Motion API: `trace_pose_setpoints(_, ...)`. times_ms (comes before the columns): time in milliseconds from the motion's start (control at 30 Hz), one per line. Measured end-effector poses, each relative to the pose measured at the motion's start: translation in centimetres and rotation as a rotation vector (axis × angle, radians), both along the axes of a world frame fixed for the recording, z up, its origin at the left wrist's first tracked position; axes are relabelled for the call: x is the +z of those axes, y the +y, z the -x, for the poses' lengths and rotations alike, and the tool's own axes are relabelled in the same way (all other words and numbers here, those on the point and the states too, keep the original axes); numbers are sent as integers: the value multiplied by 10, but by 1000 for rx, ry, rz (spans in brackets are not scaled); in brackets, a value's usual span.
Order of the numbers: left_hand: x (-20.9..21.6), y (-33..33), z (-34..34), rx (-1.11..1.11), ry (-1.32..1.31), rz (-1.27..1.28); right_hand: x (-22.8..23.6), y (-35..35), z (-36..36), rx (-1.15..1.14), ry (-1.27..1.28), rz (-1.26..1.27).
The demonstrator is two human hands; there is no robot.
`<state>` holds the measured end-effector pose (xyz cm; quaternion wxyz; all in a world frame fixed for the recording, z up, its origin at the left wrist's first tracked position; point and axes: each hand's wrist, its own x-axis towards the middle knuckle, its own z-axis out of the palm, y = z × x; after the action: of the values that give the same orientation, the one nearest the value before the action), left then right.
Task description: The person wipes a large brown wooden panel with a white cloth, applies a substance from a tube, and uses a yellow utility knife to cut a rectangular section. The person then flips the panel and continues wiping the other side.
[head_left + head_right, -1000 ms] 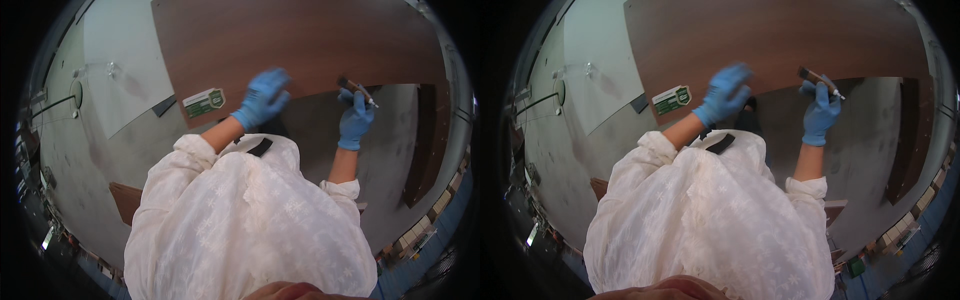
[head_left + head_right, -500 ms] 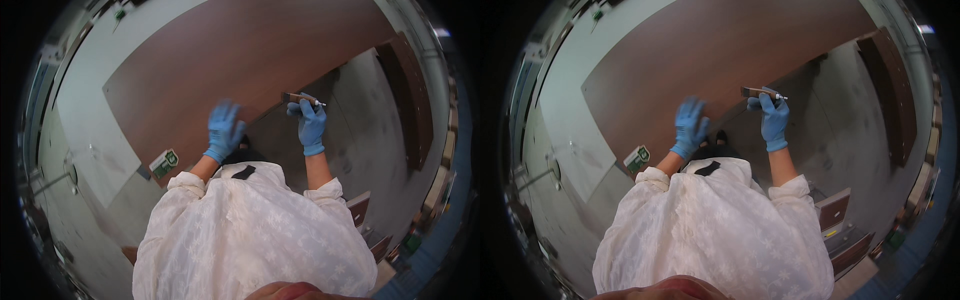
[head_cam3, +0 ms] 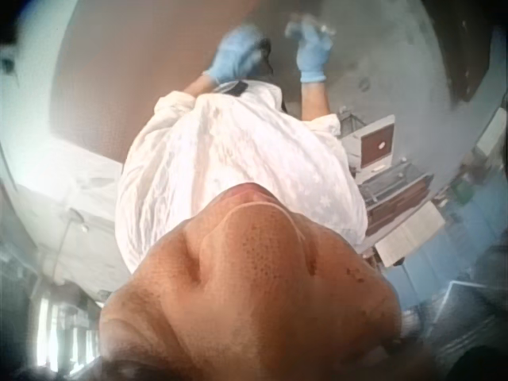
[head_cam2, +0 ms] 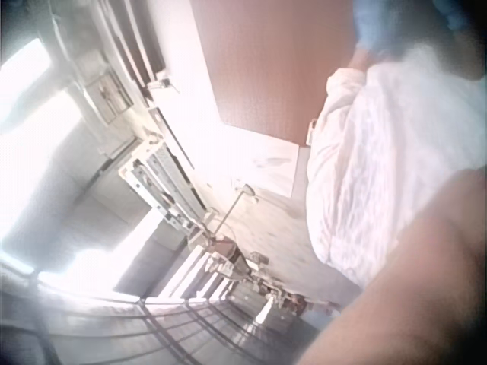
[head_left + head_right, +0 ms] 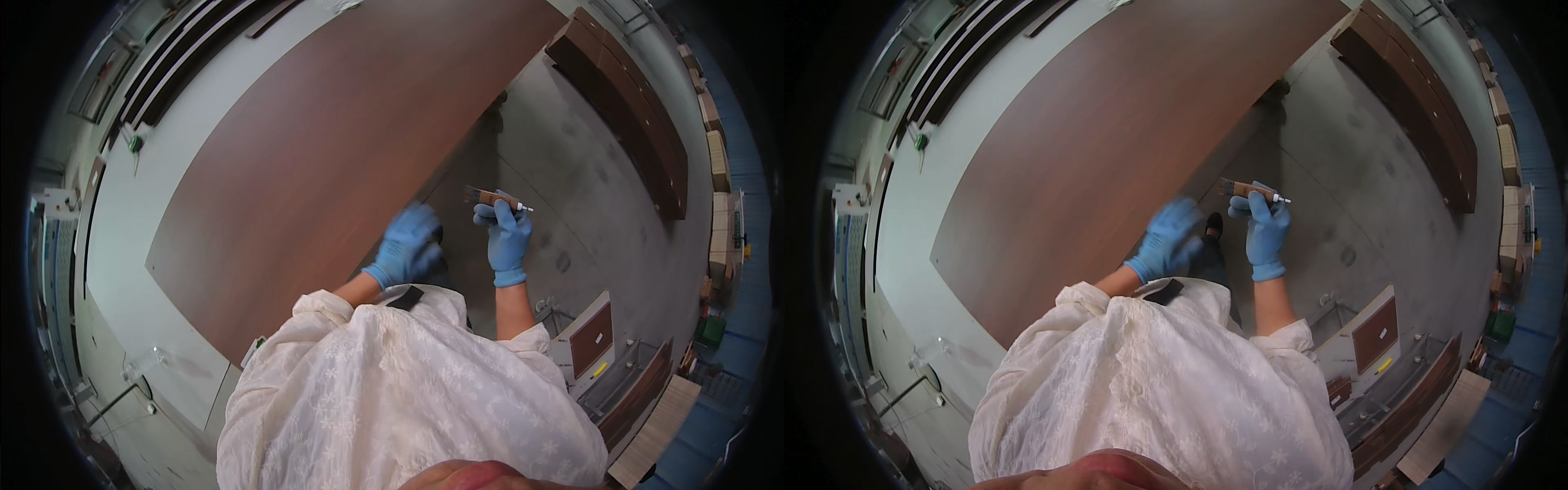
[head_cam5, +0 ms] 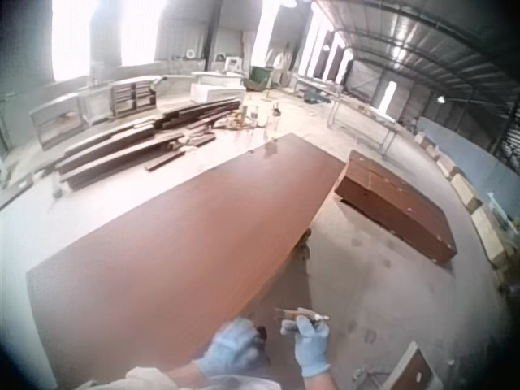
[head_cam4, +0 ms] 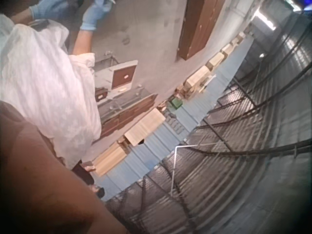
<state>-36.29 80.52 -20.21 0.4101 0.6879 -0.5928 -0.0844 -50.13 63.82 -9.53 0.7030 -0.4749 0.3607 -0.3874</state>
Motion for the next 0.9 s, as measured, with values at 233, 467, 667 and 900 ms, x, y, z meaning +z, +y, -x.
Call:
trace_pose_setpoints(233,-26,-142,-38,532,-279,-580,-4,-143,38,-115,61,40)
trace_pose_setpoints(467,-16,-247,-1,380,56,-385,15,-276,13,40,100,102)
trace_pose_setpoints(667,-30,-288,-86,759,-58,-311,0,-334,-60,233,53,70)
trace_pose_setpoints(900,-52,-357,-196,951,-117,-375,-13,-410,-154,416,100,235)
